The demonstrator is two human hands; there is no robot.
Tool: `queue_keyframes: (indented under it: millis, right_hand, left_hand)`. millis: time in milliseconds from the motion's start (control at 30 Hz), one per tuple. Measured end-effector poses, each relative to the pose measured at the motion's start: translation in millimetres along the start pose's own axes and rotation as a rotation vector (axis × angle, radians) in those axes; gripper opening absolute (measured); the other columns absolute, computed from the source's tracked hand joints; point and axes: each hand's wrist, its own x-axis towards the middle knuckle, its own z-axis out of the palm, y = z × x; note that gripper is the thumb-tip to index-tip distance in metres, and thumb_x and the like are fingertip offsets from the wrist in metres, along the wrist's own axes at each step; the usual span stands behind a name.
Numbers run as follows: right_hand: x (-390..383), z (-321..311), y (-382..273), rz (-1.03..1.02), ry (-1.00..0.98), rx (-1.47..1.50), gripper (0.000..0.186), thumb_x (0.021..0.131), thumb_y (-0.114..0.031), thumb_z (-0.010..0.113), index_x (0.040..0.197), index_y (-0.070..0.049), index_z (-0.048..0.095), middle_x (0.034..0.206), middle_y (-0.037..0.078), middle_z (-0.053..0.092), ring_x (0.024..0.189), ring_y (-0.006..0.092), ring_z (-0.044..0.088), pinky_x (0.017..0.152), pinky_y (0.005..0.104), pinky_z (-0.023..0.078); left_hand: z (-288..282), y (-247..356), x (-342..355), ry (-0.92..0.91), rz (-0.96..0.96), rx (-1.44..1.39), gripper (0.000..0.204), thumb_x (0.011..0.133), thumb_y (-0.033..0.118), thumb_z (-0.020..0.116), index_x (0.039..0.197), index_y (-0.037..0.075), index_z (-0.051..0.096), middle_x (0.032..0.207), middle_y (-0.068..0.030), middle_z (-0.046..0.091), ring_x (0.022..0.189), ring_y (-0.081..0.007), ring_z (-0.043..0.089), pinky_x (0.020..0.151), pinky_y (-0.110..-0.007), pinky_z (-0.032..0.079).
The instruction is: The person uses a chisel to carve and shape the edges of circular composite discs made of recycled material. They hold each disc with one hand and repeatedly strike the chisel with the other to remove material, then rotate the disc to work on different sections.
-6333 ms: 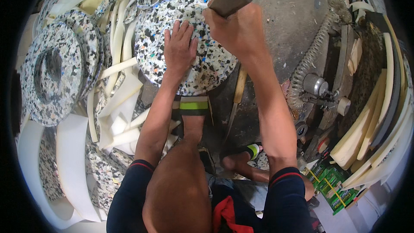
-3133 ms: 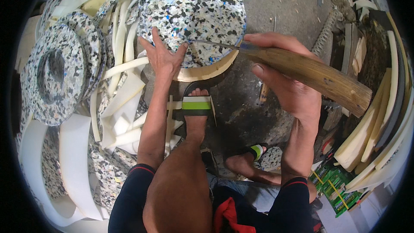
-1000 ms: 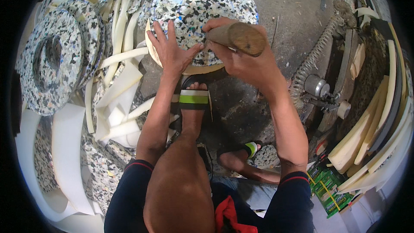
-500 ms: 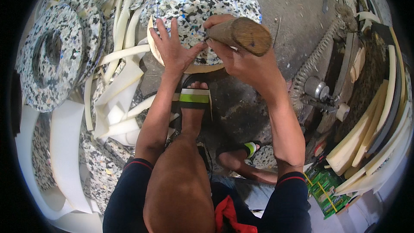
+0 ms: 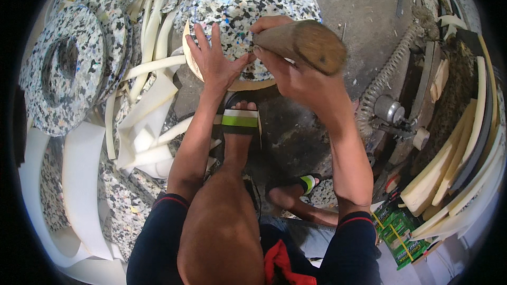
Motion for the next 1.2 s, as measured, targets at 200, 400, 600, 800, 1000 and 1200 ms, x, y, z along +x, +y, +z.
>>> queue_keyframes:
  millis: [200, 400, 600, 800, 1000, 1200]
  right_hand:
    - [8, 3, -5, 0.006, 0.047, 0.057, 0.013, 0.091, -0.005, 0.075, 0.104, -0.005, 0.073, 0.110, 0.004, 0.075, 0.092, 0.0211, 0.073, 0.082, 0.0353, 0.056]
    - [8, 11, 3, 0.009, 0.063, 0.051, 0.013, 0.092, -0.005, 0.074, 0.104, -0.004, 0.073, 0.109, 0.004, 0.075, 0.092, 0.0224, 0.073, 0.081, 0.0356, 0.057]
    - [-2, 13, -2, 0.119, 0.093, 0.262, 0.015, 0.092, -0.005, 0.075, 0.106, -0.005, 0.073, 0.111, 0.004, 0.074, 0.098, 0.0219, 0.073, 0.082, 0.0358, 0.057]
    - [5, 17, -2, 0.091, 0.055, 0.150, 0.016, 0.090, -0.004, 0.075, 0.106, -0.008, 0.074, 0.114, 0.004, 0.074, 0.103, 0.0212, 0.073, 0.083, 0.0341, 0.056]
    - [3, 19, -7, 0.016, 0.116, 0.087, 0.015, 0.091, -0.004, 0.075, 0.106, -0.007, 0.073, 0.110, 0.005, 0.075, 0.092, 0.0194, 0.075, 0.080, 0.0330, 0.057]
    - [8, 34, -2, 0.021, 0.134, 0.031, 0.019, 0.090, -0.003, 0.076, 0.109, -0.007, 0.073, 0.110, 0.004, 0.075, 0.093, 0.0183, 0.074, 0.080, 0.0330, 0.057]
  left_hand:
    - [0, 1, 0, 0.002, -0.010, -0.009, 0.116, 0.062, 0.061, 0.092, 0.153, 0.006, 0.044, 0.164, -0.0339, 0.023, 0.148, -0.0623, 0.018, 0.116, -0.069, 0.027]
    - [0, 2, 0, -0.001, -0.011, -0.005, 0.113, 0.063, 0.056, 0.093, 0.153, 0.008, 0.044, 0.164, -0.0339, 0.023, 0.148, -0.0618, 0.018, 0.117, -0.068, 0.027]
    - [5, -1, 0, 0.018, 0.007, 0.010, 0.121, 0.062, 0.071, 0.088, 0.153, 0.005, 0.045, 0.162, -0.0361, 0.023, 0.147, -0.0637, 0.018, 0.112, -0.072, 0.027]
    - [7, -4, 1, 0.021, 0.014, 0.008, 0.122, 0.063, 0.077, 0.084, 0.153, 0.004, 0.045, 0.162, -0.0364, 0.023, 0.146, -0.0647, 0.018, 0.111, -0.074, 0.026]
    - [10, -4, -1, 0.059, 0.035, 0.005, 0.123, 0.063, 0.079, 0.083, 0.153, 0.004, 0.045, 0.162, -0.0367, 0.023, 0.146, -0.0650, 0.018, 0.110, -0.075, 0.027]
    - [11, -7, 0, 0.083, 0.059, -0.002, 0.123, 0.063, 0.080, 0.082, 0.154, 0.005, 0.044, 0.162, -0.0352, 0.023, 0.144, -0.0656, 0.021, 0.108, -0.075, 0.028]
